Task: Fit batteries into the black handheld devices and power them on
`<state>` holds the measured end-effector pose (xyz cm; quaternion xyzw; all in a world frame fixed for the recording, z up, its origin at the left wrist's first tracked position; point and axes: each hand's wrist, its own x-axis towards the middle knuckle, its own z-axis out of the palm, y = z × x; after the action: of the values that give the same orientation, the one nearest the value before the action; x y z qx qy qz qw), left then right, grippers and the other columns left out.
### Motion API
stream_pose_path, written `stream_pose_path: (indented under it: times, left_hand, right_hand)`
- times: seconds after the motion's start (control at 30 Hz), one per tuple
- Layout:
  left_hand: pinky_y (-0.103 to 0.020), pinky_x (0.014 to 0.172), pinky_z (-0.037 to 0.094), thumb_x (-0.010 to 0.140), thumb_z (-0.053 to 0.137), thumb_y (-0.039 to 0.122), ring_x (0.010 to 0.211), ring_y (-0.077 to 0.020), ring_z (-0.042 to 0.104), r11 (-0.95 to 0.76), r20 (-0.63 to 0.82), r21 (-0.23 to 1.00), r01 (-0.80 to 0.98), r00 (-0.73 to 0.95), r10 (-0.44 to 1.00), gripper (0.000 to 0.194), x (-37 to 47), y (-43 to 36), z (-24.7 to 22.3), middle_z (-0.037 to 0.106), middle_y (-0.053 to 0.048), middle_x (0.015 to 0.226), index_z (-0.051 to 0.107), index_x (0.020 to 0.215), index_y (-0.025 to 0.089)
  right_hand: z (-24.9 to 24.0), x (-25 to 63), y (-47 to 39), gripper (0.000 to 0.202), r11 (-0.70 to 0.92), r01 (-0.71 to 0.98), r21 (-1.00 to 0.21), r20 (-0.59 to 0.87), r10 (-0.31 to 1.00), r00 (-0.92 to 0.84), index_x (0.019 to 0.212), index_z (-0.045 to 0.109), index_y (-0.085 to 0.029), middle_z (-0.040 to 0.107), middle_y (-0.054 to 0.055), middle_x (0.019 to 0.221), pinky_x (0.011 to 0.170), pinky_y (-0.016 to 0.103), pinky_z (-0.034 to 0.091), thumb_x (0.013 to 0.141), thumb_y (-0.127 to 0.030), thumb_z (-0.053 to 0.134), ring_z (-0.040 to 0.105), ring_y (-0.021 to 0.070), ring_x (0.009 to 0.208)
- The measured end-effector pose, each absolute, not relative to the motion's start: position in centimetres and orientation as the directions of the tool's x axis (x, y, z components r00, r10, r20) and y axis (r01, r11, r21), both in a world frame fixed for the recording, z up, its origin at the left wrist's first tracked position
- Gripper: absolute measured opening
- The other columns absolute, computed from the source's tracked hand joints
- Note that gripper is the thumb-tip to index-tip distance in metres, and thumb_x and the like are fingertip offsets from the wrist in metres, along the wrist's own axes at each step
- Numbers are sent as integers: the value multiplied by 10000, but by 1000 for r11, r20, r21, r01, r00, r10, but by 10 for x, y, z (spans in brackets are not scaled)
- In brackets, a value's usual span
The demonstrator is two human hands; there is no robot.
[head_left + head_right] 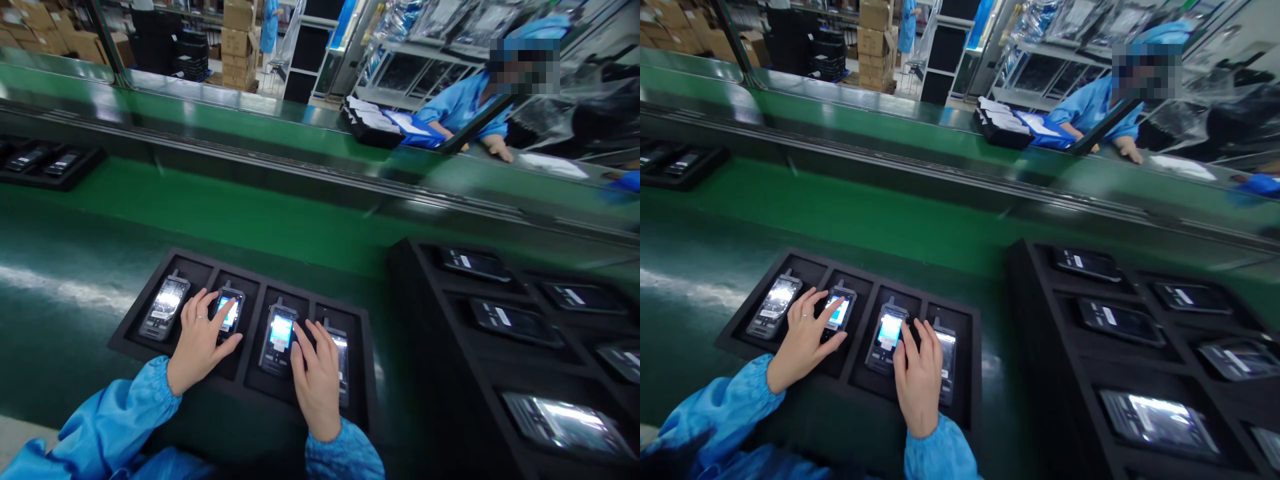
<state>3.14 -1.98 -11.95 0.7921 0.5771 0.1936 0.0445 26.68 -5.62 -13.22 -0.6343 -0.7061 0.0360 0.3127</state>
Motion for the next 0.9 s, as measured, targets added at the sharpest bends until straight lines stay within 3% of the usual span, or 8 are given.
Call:
stream_pose_path:
  times: [0.3, 0.4, 0.6, 0.9]
  left_hand:
    - [-605, 1011, 348, 886, 522, 350, 1304, -395, 299, -354, 292, 341, 871, 260, 920, 396, 28, -22, -120, 401, -168, 1301, 525, 1254, 204]
    - [-573, 994, 376, 881, 528, 279, 1246, -368, 359, -367, 342, 368, 854, 243, 908, 311, 26, -24, -120, 450, -156, 1222, 566, 1173, 181]
    - [-496, 876, 443, 878, 506, 174, 1013, -283, 460, -371, 407, 402, 837, 200, 891, 173, 18, -30, -122, 501, -108, 1017, 621, 1007, 175]
    - [-540, 875, 429, 851, 531, 145, 1039, -312, 421, -412, 384, 347, 843, 274, 882, 264, 24, -30, -120, 470, -114, 1064, 643, 1083, 205]
  right_hand:
    - [-129, 267, -57, 215, 243, 872, -424, 466, 885, -20, 1066, 641, -216, 571, 98, 1203, 923, 541, 502, 926, -201, 480, 452, 305, 1223]
    - [-126, 266, -59, 180, 277, 860, -428, 479, 877, -44, 1001, 666, -227, 585, 88, 1185, 917, 554, 504, 906, -185, 519, 453, 316, 1228]
    - [-127, 264, -60, 193, 280, 870, -407, 457, 886, -72, 1000, 679, -237, 591, 82, 1205, 919, 568, 495, 901, -183, 523, 444, 328, 1244]
    - [-129, 264, -60, 208, 292, 856, -427, 472, 879, -65, 1063, 643, -239, 575, 83, 1218, 928, 563, 502, 914, -188, 507, 441, 308, 1244]
